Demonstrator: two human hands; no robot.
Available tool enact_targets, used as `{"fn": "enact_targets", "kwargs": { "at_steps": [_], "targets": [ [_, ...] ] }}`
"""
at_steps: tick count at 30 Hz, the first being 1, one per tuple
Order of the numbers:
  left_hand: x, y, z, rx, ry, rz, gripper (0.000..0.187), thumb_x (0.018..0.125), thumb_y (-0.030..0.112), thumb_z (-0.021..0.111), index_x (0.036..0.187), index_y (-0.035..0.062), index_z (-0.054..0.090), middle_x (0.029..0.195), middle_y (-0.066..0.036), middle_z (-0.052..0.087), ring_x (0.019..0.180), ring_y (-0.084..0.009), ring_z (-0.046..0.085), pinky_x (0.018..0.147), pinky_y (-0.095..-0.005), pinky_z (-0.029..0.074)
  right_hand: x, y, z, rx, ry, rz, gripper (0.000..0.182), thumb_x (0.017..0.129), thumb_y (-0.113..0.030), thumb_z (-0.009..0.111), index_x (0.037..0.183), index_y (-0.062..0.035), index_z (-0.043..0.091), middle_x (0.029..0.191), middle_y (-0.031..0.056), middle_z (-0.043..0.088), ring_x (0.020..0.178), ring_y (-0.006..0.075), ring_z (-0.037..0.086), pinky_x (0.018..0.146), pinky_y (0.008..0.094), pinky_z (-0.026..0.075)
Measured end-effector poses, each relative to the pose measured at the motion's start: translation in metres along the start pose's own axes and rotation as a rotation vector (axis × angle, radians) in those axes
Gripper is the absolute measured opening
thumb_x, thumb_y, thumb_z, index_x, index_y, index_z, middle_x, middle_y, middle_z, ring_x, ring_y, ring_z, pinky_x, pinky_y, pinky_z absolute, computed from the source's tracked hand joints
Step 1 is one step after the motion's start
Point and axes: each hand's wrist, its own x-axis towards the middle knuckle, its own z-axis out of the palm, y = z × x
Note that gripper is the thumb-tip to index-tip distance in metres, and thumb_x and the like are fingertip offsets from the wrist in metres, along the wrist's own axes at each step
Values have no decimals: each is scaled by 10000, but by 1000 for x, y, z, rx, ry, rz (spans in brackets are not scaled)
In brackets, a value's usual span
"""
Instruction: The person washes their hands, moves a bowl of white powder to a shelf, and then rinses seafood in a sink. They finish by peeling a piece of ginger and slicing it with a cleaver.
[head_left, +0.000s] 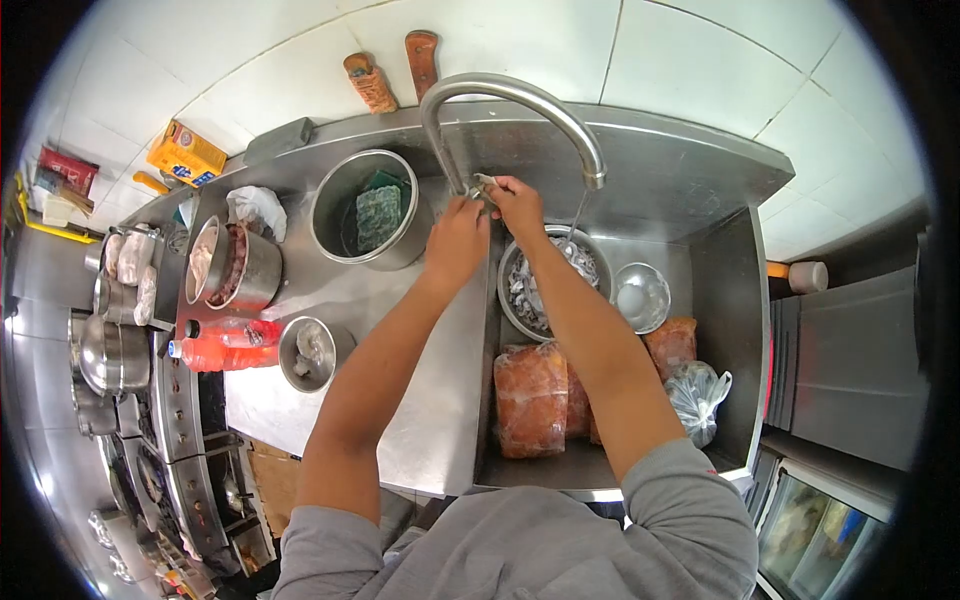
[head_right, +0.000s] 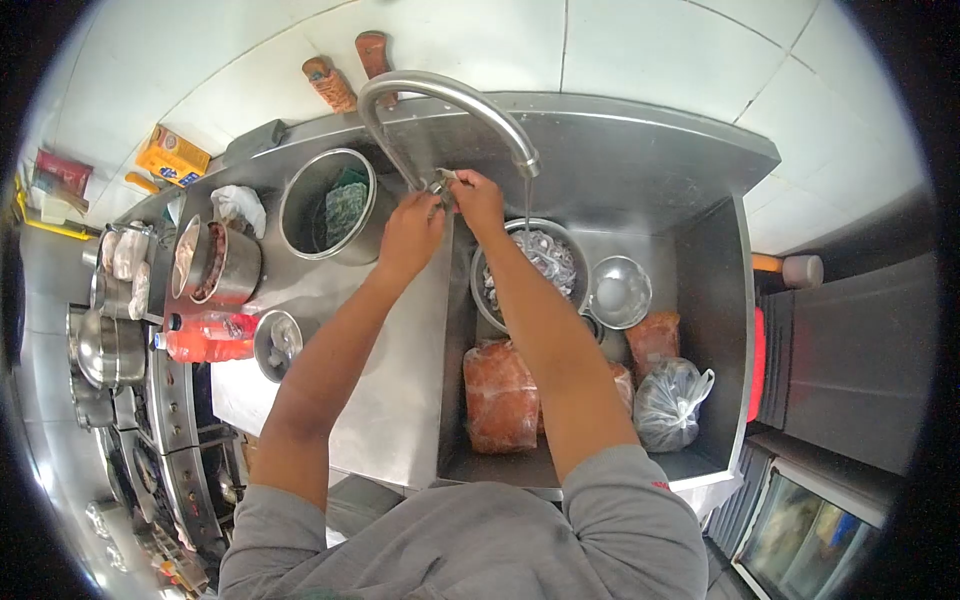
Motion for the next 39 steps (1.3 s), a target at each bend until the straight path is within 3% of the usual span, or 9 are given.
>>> {"fn": "enact_targets", "kwargs": {
  "at_steps": [7, 10, 16, 20, 23, 26, 32, 35, 39],
  "targets": [
    [26, 12, 13, 181, -131, 51, 418, 798, 79, 525, 1208, 37, 452, 1212, -147, 506, 1004, -349, 564, 798, -425, 490, -3, -5, -4, 89, 14, 49, 327, 873, -302, 483, 848, -15, 639, 647, 39, 590, 503, 134, 517, 517, 267, 429],
    [37, 10, 23, 306, -181, 32, 440, 804, 83, 521, 1233, 46, 431, 1224, -129, 503, 992, -330, 581, 783, -436, 499, -2, -3, -6, 57, 27, 18, 367, 882, -317, 446, 824, -6, 633, 664, 50, 589, 523, 148, 524, 507, 278, 434],
    [47, 13, 23, 392, -401, -130, 331, 847, 148, 500, 1167, 64, 483, 1129, -130, 553, 907, -344, 616, 754, -440, 509, -6, -8, -12, 201, -25, 84, 331, 864, -264, 414, 919, -2, 607, 798, 83, 611, 659, 166, 571, 532, 261, 449],
    [44, 5, 26, 433, -337, -90, 246, 902, 213, 438, 1071, 60, 530, 1057, -140, 580, 858, -360, 623, 744, -446, 510, -6, 0, -10, 329, 104, 168, 319, 826, -207, 439, 1063, -36, 567, 883, 111, 609, 795, 187, 588, 617, 282, 471],
    [44, 8, 29, 402, -310, -112, 247, 913, 227, 413, 1026, 52, 546, 1027, -145, 589, 845, -366, 622, 731, -445, 513, 3, 19, -15, 25, 150, 102, 333, 794, -189, 488, 1089, -41, 535, 875, 148, 603, 827, 203, 589, 684, 328, 473],
    [44, 6, 32, 379, -287, -130, 236, 903, 211, 416, 1008, 49, 552, 1012, -152, 591, 841, -371, 621, 720, -444, 514, 14, 27, -21, -168, 171, -94, 392, 772, -202, 541, 1127, -42, 498, 842, 166, 597, 833, 222, 590, 738, 345, 457],
    [40, -1, 33, 382, -233, -44, 248, 851, 109, 441, 1064, 23, 535, 1068, -151, 578, 824, -360, 634, 705, -439, 521, -8, -19, -13, 149, -25, 89, 396, 829, -105, 524, 1219, -55, 473, 970, 109, 583, 836, 164, 567, 713, 278, 444],
    [39, -2, 32, 352, -214, -61, 227, 834, 96, 462, 1037, 29, 540, 1075, -160, 577, 836, -373, 624, 720, -449, 514, 6, -2, -7, 356, -87, 57, 363, 853, -58, 488, 1216, -56, 479, 993, 69, 558, 805, 123, 537, 687, 250, 432],
    [39, -6, 35, 360, -239, -74, 263, 834, 91, 459, 1079, 29, 529, 1134, -151, 555, 836, -372, 625, 722, -451, 515, 7, -1, -6, 421, -179, 99, 367, 854, -62, 486, 1221, -56, 487, 925, 47, 557, 781, 110, 521, 681, 244, 428]
  ]
}}
